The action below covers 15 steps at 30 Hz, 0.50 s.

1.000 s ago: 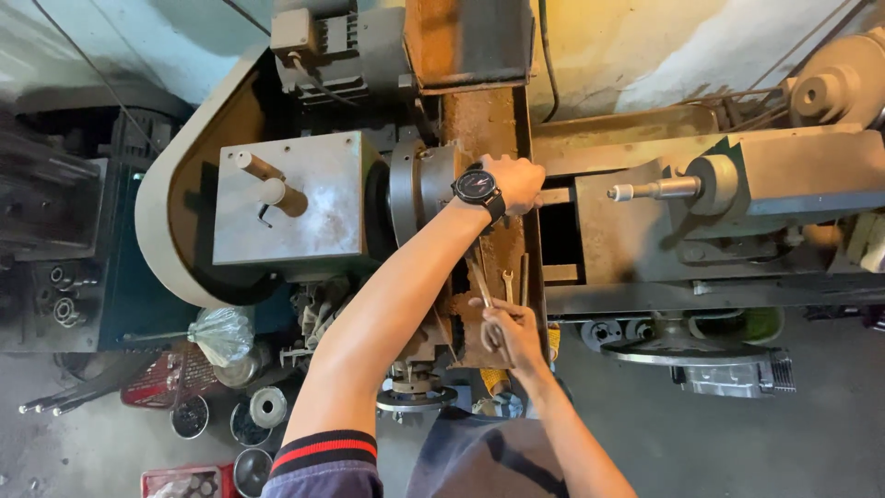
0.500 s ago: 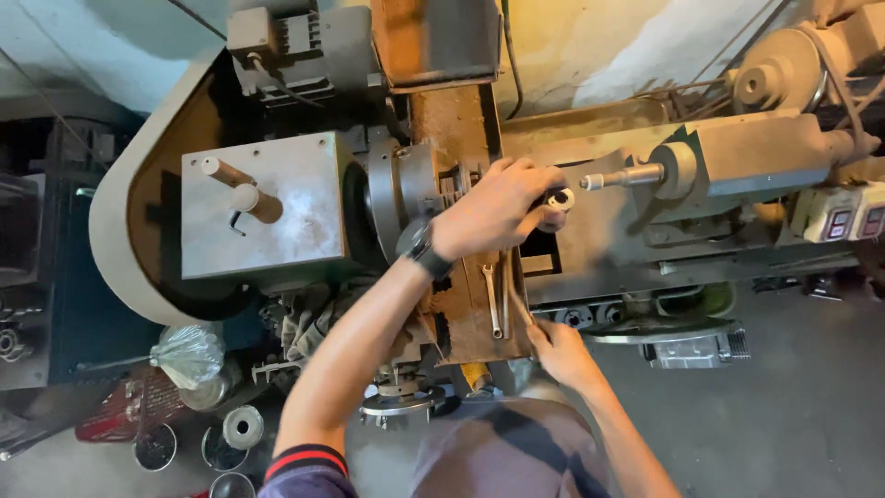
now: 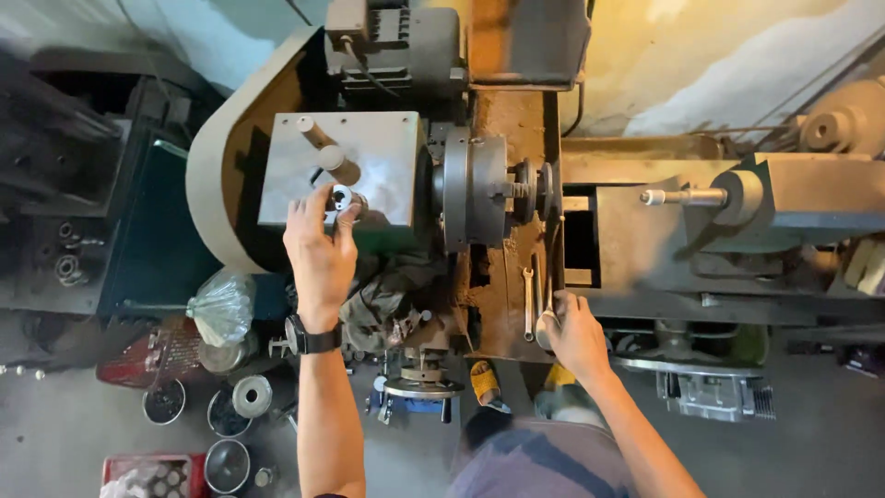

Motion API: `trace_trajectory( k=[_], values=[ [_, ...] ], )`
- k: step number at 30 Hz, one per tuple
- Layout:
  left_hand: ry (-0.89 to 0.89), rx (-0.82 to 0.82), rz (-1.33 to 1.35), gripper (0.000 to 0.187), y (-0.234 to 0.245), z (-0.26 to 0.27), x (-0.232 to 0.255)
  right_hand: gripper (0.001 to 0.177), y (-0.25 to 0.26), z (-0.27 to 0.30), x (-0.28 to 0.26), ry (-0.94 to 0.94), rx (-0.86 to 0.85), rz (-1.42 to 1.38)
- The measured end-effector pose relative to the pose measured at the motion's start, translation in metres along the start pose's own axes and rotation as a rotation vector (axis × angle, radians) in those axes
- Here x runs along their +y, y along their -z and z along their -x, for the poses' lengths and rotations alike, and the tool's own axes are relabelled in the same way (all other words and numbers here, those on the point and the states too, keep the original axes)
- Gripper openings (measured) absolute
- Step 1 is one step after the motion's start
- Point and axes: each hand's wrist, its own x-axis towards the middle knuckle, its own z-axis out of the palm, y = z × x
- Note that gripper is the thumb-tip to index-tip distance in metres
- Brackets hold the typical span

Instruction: The person operates a metal lathe by tightening a chuck with a wrench, adjusting the machine's controls, and wiping a metal part with a cloth. They repeatedly insert the part into the chuck and secure it while manipulating the machine's levers and switches.

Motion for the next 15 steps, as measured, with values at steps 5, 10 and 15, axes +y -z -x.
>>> trace_trajectory(
  k=[5,10,15],
  values=[
    [0.002,0.036,-0.020,0.028,-0.020,-0.002,-0.005,0.045,0.017,0.009,0.001,0.099,-0.051,-0.239],
    [0.030,0.021,-0.049,0.033,-0.041,-0.002,0.008,0.043,0.051,0.019,0.011,0.095,-0.158,-0.377],
    [0.016,0.075,-0.114,0.059,-0.040,-0.026,0.081,0.036,0.067,0.021,0.074,0.022,-0.209,-0.528]
  ],
)
